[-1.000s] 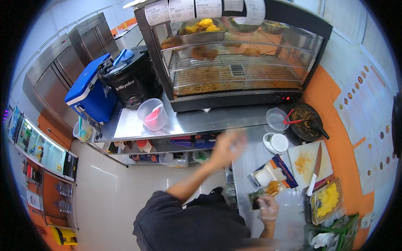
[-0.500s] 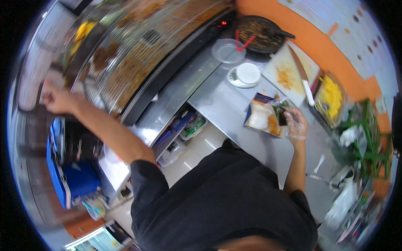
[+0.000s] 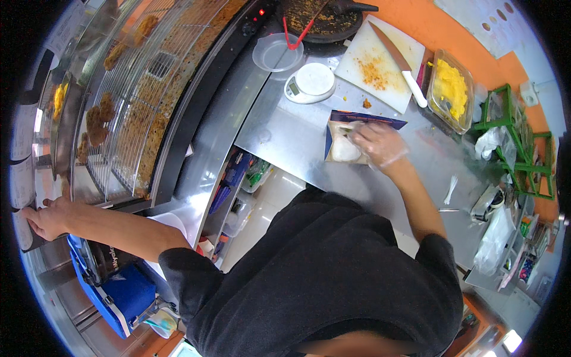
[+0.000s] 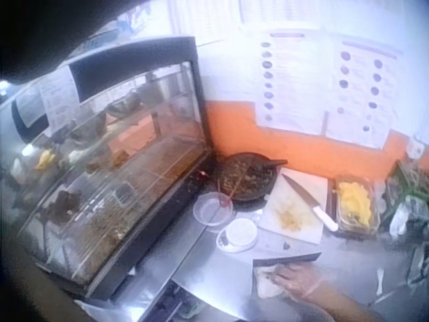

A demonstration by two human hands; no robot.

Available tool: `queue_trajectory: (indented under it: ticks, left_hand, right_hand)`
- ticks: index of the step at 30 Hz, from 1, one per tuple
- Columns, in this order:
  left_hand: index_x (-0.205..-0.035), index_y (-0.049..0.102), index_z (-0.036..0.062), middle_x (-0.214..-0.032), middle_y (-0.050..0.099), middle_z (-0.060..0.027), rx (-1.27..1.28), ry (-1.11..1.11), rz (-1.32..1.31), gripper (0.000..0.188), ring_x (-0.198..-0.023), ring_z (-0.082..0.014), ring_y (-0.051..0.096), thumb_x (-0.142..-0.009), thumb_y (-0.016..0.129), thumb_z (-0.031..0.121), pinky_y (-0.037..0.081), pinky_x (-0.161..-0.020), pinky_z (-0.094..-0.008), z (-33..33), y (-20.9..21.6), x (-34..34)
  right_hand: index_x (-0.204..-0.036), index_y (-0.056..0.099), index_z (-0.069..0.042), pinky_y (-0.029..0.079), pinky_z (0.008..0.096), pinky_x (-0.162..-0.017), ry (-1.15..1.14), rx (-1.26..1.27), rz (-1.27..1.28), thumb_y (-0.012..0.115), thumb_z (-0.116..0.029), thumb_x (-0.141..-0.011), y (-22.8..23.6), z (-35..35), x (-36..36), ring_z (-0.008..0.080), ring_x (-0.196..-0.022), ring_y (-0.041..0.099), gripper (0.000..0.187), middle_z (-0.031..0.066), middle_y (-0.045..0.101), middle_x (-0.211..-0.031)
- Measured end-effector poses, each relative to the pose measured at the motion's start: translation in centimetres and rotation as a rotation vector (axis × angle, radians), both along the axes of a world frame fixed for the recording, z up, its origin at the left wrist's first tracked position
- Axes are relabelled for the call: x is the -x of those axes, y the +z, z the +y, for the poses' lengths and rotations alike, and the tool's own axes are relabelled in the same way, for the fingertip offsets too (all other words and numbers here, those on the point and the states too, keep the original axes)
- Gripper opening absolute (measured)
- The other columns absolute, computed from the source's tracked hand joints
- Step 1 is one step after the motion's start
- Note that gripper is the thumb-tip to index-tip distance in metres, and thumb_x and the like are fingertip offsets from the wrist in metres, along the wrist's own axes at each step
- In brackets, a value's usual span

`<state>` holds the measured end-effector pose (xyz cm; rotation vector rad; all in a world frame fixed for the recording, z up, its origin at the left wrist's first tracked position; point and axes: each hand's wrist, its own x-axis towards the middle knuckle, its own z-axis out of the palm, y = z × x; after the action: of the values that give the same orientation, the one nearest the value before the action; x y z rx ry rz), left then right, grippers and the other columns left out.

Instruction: The person retrieves a bun from a cooler, then places a fried patty and scrambled eggs into a branded box. They walk to the counter to print a receipt, return to the workstation to add the receipt and a plastic bag to the box, and then close the box.

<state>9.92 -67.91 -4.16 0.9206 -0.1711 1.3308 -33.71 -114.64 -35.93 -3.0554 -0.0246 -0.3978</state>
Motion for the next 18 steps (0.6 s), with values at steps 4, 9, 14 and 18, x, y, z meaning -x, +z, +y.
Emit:
queue_trajectory:
  ticks: [4, 9, 14, 18]
  left_hand:
    - [-0.107, 0.067, 0.0006, -0.110, 0.067, -0.0139, 0.012, 0.011, 0.048, 0.027, -0.090, -0.0258, 0.061, -0.085, 0.079, 0.011, 0.045, -0.068, -0.0420, 0.4, 0.1, 0.0]
    - [-0.115, 0.065, -0.0025, -0.115, 0.065, -0.0207, -0.120, -0.162, 0.027, 0.034, -0.097, -0.0306, 0.062, -0.086, 0.078, 0.010, 0.045, -0.075, -0.0470, 3.0, -0.7, -1.2]
    - [-0.121, 0.061, -0.0051, -0.116, 0.064, -0.0237, -0.496, -0.126, 0.087, 0.040, -0.106, -0.0391, 0.059, -0.087, 0.077, 0.007, 0.049, -0.079, -0.0592, 7.0, -0.8, -4.6]
    - [-0.119, 0.062, -0.0054, -0.115, 0.063, -0.0239, -0.733, 0.049, 0.288, 0.035, -0.109, -0.0351, 0.060, -0.088, 0.074, 0.004, 0.052, -0.083, -0.0541, 6.0, -2.3, -2.7]
  right_hand:
    - [-0.110, 0.064, -0.015, 0.053, 0.0432, -0.085, -0.049, 0.111, 0.104, 0.058, -0.013, -0.086, -2.9, 0.5, -3.1, 0.0239, -0.111, 0.064, 0.024, 0.0032, 0.065, -0.112]
    - [-0.116, 0.064, -0.017, 0.051, 0.0459, -0.089, -0.138, 0.083, 0.207, 0.058, -0.017, -0.091, -4.4, 0.4, -3.7, 0.0251, -0.115, 0.063, 0.025, 0.0024, 0.065, -0.122]
    - [-0.107, 0.070, -0.012, 0.052, 0.0439, -0.088, -0.188, -0.305, -0.283, 0.069, -0.009, -0.083, -2.9, 1.0, -0.7, 0.0296, -0.102, 0.067, 0.024, 0.0090, 0.069, -0.110]
    - [-0.104, 0.072, -0.010, 0.053, 0.0440, -0.086, -0.449, -0.462, -0.497, 0.076, -0.005, -0.075, -2.0, 3.1, 2.4, 0.0316, -0.095, 0.067, 0.030, 0.0123, 0.071, -0.101]
